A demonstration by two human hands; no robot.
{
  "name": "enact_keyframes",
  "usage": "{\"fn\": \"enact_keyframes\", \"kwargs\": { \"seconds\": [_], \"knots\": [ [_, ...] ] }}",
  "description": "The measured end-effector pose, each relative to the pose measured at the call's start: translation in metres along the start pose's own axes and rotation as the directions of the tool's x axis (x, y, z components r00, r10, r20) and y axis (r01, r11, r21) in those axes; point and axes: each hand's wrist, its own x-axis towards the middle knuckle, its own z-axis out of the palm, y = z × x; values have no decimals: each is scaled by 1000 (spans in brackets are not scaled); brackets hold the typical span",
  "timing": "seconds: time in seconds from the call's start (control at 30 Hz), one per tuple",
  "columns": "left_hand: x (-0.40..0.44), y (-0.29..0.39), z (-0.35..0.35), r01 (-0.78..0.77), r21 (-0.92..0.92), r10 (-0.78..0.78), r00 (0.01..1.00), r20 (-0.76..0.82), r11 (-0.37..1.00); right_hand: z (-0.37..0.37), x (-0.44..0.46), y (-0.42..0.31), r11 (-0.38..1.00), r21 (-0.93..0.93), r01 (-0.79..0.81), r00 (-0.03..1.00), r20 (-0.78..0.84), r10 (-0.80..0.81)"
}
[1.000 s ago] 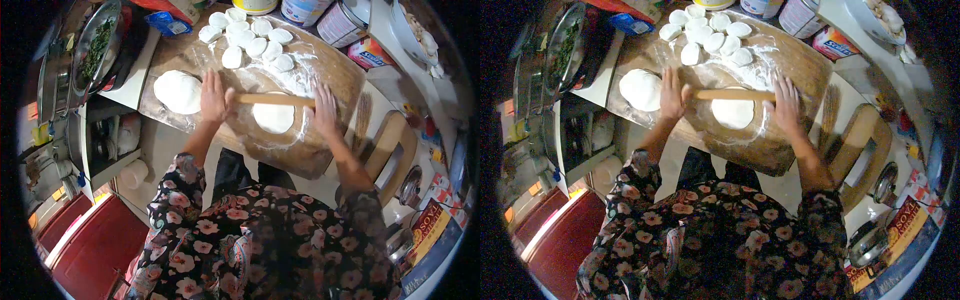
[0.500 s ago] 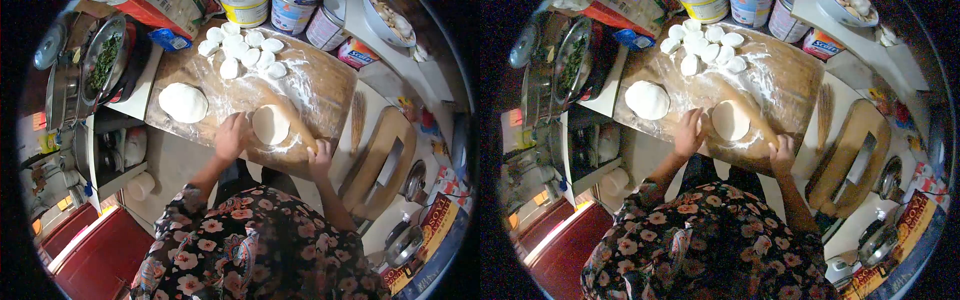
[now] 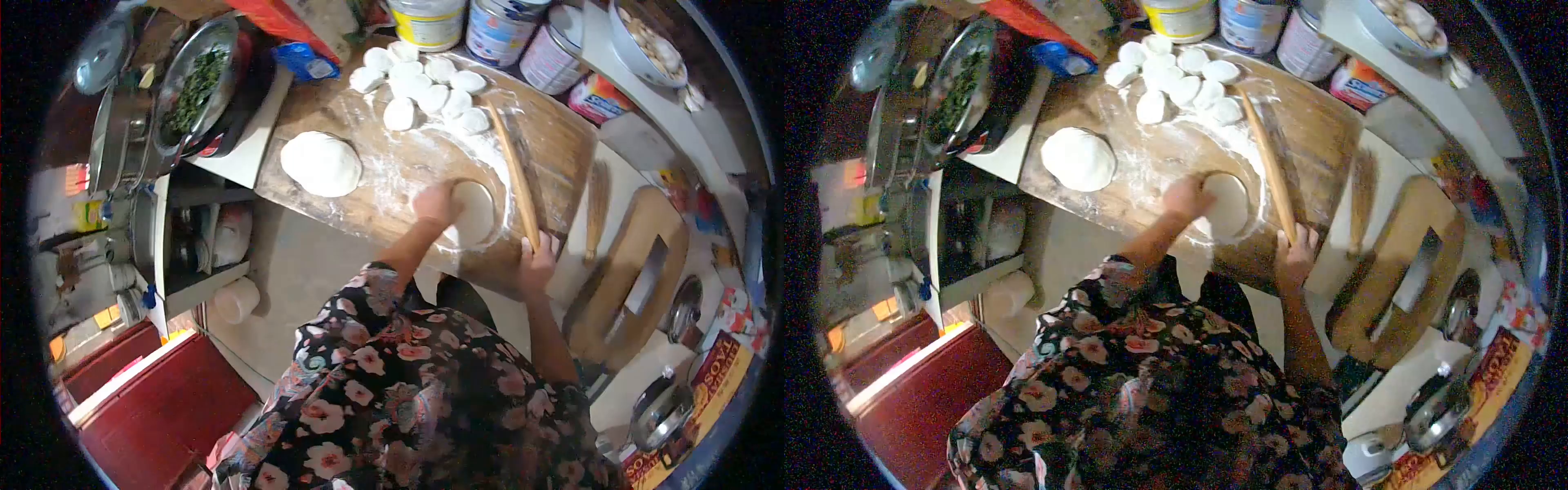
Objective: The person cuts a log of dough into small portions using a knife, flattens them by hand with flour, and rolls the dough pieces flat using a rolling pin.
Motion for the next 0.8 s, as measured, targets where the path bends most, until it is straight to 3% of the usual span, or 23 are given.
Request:
{"fn": "enact_keyframes", "kwargs": {
  "seconds": [0.03, 0.07, 0.17, 0.2, 0.27, 0.3, 0.37, 0.47, 0.5, 0.53, 0.57, 0.63, 0.67, 0.73, 0.8],
  "knots": [
    [1, -2, 4, -89, -32, 89, 996, 27, 996, 2, 0, 3, 1000, 16, 14, 1000, 7, -14],
    [-3, -6, 9, -205, -29, 202, 977, -69, 978, 3, 0, 8, 1000, -4, 17, 1000, 26, -17],
    [-6, -15, 21, -323, -219, 278, 937, -212, 921, 3, 1, 10, 997, -35, 65, 997, 47, -63],
    [-8, -17, 14, -321, -216, 274, 936, -219, 922, 2, 1, 10, 996, -44, 82, 996, 50, -80],
    [-11, -24, -3, -284, -377, 245, 958, -150, 882, 4, 1, 14, 991, -40, 129, 991, 28, -128],
    [-13, -29, -15, -291, -376, 250, 956, -156, 880, 4, 1, 12, 990, -40, 132, 991, 21, -132],
    [-18, -47, -42, -275, -559, 182, 959, -216, 783, 3, 1, 8, 997, -35, 75, 997, 17, -74],
    [-9, -97, -94, -279, -310, 171, 927, -332, 909, 5, 0, 11, 995, -49, 86, 996, 29, -85],
    [-7, -114, -109, -209, -268, 102, 927, -361, 940, 5, -1, 12, 995, -45, 84, 996, 25, -83],
    [-9, -122, -132, -77, -182, 14, 946, -324, 980, 6, -1, 13, 994, -72, 78, 997, 14, -77],
    [-16, -107, -159, 191, 5, -183, 945, -270, 982, 7, -1, 13, 992, -100, 71, 998, 4, -71],
    [-8, -138, -157, 1, 232, 141, 789, -598, 973, 5, -1, 7, 995, -90, 43, 999, 9, -43],
    [-2, -144, -154, -5, 235, 148, 789, -596, 972, 4, -2, 5, 996, -84, 18, 1000, 21, -16],
    [6, -126, -160, -131, 124, 173, 879, -445, 984, 3, -2, 6, 996, -84, 6, 1000, 23, -4],
    [26, -104, -147, -155, 137, 193, 922, -335, 978, 3, -1, 7, 996, -88, -2, 1000, 27, 4]
  ]
}}
